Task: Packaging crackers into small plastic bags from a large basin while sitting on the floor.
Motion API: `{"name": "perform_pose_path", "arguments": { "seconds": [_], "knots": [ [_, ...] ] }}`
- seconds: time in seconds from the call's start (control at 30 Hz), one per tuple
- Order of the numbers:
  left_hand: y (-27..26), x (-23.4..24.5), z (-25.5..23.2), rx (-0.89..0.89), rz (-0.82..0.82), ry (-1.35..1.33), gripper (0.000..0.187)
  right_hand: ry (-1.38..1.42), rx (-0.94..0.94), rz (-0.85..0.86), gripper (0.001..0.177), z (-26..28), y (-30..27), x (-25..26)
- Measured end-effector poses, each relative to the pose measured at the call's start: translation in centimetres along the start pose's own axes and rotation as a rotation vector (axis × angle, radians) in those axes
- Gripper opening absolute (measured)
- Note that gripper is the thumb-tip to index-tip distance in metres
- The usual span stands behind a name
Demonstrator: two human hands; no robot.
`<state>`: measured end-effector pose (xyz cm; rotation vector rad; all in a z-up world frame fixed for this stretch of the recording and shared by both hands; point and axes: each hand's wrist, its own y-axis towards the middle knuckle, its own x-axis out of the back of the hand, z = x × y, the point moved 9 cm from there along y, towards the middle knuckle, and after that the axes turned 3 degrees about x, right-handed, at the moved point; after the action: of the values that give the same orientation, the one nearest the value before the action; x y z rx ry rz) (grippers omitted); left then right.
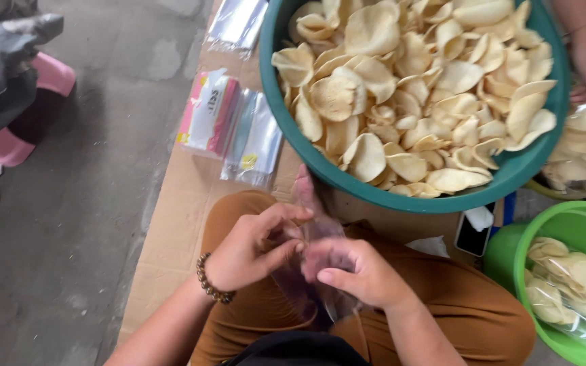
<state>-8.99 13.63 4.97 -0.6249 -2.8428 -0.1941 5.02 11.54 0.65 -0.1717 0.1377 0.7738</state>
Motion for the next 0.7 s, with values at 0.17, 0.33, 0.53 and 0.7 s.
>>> {"name": "perform_pose_path", "arguments": {
  "seconds": [0.17,0.33,0.53,0.7],
  "knots": [
    [0.9,-3.0,0.6,-0.010,-0.095,-0.665,0.082,0.246,0.251,-0.428,0.017,3.1,-2.4,4.9],
    [0.0,-8.0,3.5,0.176,-0.005,-0.706,0.019,0.643,0.479,-0.642,0.025,3.5,-5.4,10.1],
    [-0.8,-3.5,4.8,0.101,-0.330,-0.952,0.008,0.684,0.377,-0.669,0.034,1.5,-5.5,9.9],
    [-2.8,3.2,3.0,-0.166,-0.345,-0.995,0.008,0.275,0.498,-0.893,0.032,5.8,-6.9,14.9]
  ]
}}
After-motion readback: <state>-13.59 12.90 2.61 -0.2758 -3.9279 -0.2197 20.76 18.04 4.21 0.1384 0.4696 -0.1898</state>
